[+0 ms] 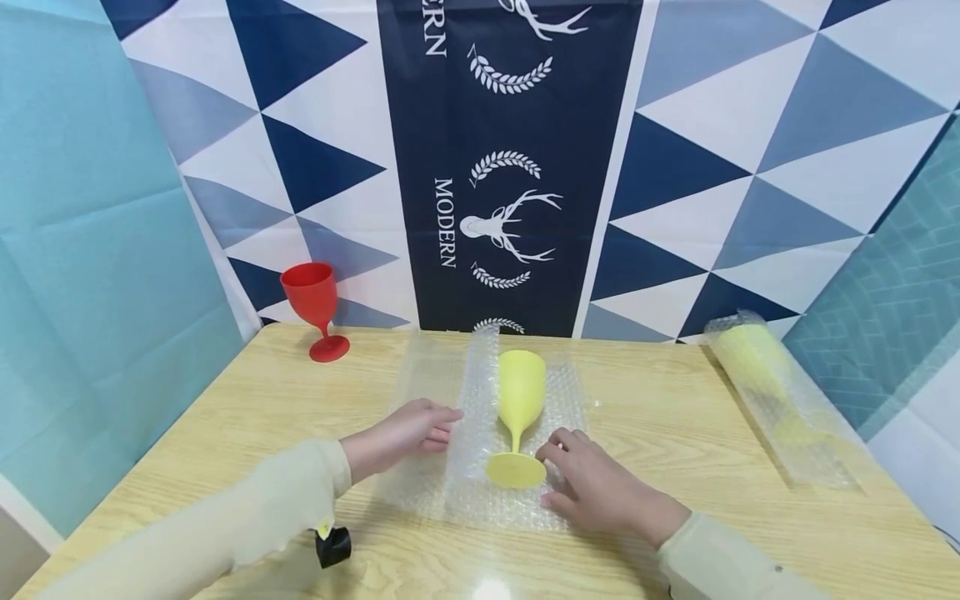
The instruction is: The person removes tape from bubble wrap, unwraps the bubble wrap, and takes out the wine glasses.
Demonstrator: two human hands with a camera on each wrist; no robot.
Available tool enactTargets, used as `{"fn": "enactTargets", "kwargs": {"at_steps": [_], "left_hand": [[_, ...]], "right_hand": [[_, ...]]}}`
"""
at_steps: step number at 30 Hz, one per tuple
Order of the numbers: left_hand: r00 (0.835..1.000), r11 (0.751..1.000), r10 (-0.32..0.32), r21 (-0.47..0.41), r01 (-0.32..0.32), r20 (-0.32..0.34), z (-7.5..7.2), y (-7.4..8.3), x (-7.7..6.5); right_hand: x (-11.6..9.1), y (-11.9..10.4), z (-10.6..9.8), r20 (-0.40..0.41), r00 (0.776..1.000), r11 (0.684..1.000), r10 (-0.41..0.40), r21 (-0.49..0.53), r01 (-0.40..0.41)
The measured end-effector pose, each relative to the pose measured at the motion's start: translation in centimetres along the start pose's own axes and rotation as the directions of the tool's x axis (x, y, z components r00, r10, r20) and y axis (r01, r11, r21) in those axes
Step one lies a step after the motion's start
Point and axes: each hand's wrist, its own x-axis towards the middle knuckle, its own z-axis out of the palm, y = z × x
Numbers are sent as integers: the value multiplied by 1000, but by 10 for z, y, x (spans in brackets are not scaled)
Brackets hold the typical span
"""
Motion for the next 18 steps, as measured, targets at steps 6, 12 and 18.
{"fn": "enactTargets", "kwargs": {"at_steps": [6, 12, 18], "left_hand": [[984, 954, 160, 270, -133, -81, 0, 8, -6], [915, 773, 402, 545, -326, -23, 9, 21, -15], [841, 373, 492, 818, -438, 226, 20, 31, -21]], "right_hand": [[0, 0, 0, 7, 1000, 1000, -4, 14, 4], [-1, 1, 0, 12, 1000, 1000, 2, 27, -2], [0, 0, 0, 26, 999, 999, 22, 27, -23]]}}
